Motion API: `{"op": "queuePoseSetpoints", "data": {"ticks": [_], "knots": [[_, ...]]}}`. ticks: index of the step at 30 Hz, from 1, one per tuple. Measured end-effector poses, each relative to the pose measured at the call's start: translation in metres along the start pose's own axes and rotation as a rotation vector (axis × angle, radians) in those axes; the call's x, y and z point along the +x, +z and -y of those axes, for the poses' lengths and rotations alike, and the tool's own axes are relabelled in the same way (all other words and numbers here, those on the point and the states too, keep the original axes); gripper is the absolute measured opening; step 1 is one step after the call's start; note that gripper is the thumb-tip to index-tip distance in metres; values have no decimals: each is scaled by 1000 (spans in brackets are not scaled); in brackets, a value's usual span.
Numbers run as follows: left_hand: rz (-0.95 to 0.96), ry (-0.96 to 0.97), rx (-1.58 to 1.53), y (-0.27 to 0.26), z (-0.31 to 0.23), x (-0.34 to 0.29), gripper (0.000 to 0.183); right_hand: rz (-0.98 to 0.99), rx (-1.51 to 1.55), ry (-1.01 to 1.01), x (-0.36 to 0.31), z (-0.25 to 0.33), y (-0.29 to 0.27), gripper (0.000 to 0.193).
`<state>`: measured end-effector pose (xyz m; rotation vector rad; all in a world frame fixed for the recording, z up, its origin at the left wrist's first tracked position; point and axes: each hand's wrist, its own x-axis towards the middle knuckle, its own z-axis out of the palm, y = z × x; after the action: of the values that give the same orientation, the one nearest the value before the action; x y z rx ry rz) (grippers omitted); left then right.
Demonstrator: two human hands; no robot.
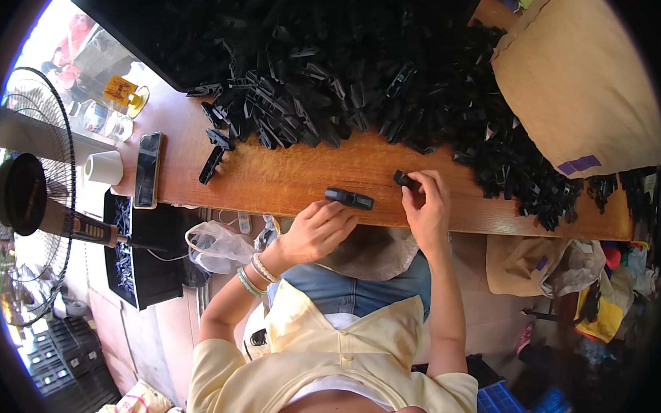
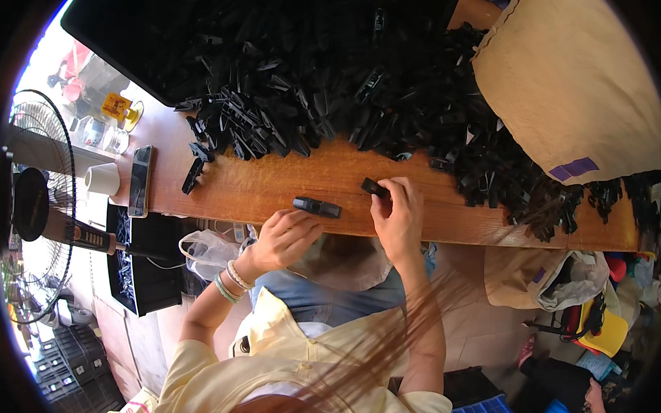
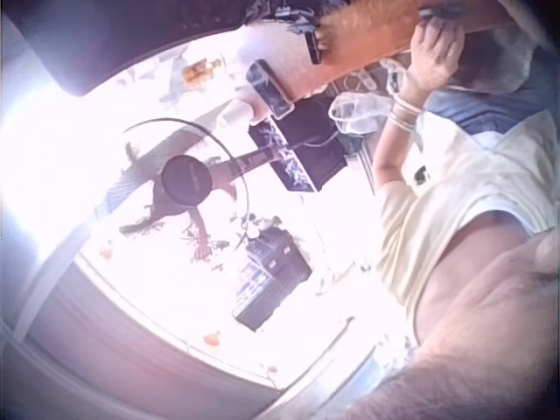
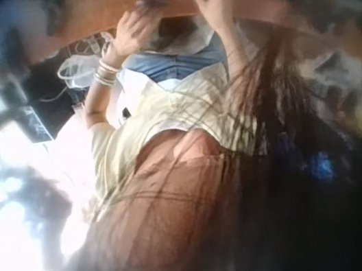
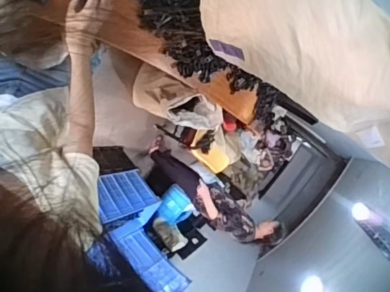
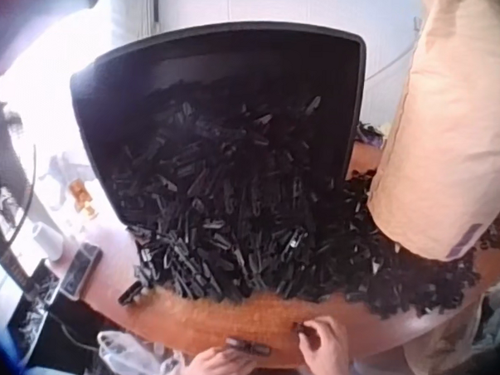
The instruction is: The person repeatedly assembles black plastic components by snapping pieces together by hand and dropping them into a bag, then gathers more plastic parts from a bin onto the table.
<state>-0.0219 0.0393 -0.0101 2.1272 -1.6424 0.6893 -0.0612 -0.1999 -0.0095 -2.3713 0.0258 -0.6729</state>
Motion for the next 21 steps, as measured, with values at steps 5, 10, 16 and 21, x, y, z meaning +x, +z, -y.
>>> {"op": "queuePoseSetpoints", "data": {"ticks": [5,10,16,21], "knots": [[-101,-524,-162,-4,5,21,42,166,202,47,3,13,-8,23],[-62,-517,-313,4,20,14,32,374,383,131,2,31,-14,21],[-68,-544,-372,0,24,17,27,371,442,152,6,26,-9,22],[-79,-544,-444,2,25,17,27,339,432,53,11,22,-4,24]]}}
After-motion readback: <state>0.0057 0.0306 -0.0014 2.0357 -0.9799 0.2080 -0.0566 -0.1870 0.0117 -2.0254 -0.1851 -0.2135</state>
